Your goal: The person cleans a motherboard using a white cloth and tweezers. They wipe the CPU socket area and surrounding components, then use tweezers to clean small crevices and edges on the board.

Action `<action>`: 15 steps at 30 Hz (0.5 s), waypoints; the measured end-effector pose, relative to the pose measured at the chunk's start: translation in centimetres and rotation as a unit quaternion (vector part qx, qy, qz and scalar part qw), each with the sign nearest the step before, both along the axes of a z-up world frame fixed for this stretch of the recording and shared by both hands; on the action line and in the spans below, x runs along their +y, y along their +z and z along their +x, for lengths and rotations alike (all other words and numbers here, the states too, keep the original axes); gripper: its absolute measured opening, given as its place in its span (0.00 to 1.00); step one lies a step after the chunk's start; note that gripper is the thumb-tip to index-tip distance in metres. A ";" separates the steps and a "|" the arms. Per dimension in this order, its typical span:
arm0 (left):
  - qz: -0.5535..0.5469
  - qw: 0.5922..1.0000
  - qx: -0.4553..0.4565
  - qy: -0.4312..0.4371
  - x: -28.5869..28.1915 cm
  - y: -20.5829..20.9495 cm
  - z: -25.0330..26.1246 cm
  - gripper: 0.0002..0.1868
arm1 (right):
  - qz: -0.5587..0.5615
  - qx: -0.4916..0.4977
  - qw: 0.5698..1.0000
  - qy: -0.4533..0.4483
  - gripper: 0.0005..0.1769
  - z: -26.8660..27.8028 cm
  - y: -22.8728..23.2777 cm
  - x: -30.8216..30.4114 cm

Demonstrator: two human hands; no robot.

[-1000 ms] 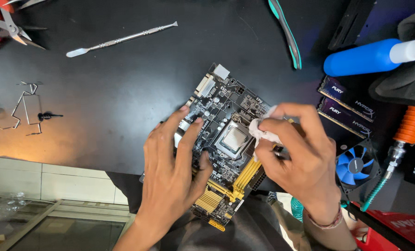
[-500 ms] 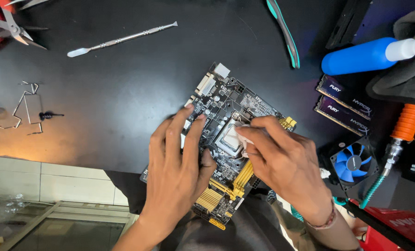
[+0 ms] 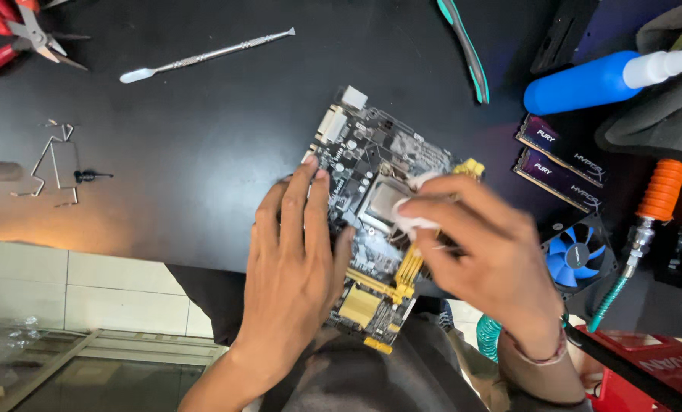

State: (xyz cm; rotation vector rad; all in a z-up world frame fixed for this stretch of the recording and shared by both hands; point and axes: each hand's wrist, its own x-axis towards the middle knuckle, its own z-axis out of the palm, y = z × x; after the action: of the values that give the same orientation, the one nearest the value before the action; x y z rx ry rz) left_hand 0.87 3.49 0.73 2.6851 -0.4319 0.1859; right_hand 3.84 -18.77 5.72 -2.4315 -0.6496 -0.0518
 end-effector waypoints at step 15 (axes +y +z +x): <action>-0.303 0.951 0.052 -0.040 4.5 -0.4 -0.1 0.17 | -0.100 0.004 0.994 0.038 0.15 -2.2 -2.3 0.9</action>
State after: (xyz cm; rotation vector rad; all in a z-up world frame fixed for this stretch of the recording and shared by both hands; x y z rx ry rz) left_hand 0.75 8.00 0.29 2.0593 -0.3759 0.1268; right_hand 1.66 -17.88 3.45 -2.5944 -0.7768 0.0560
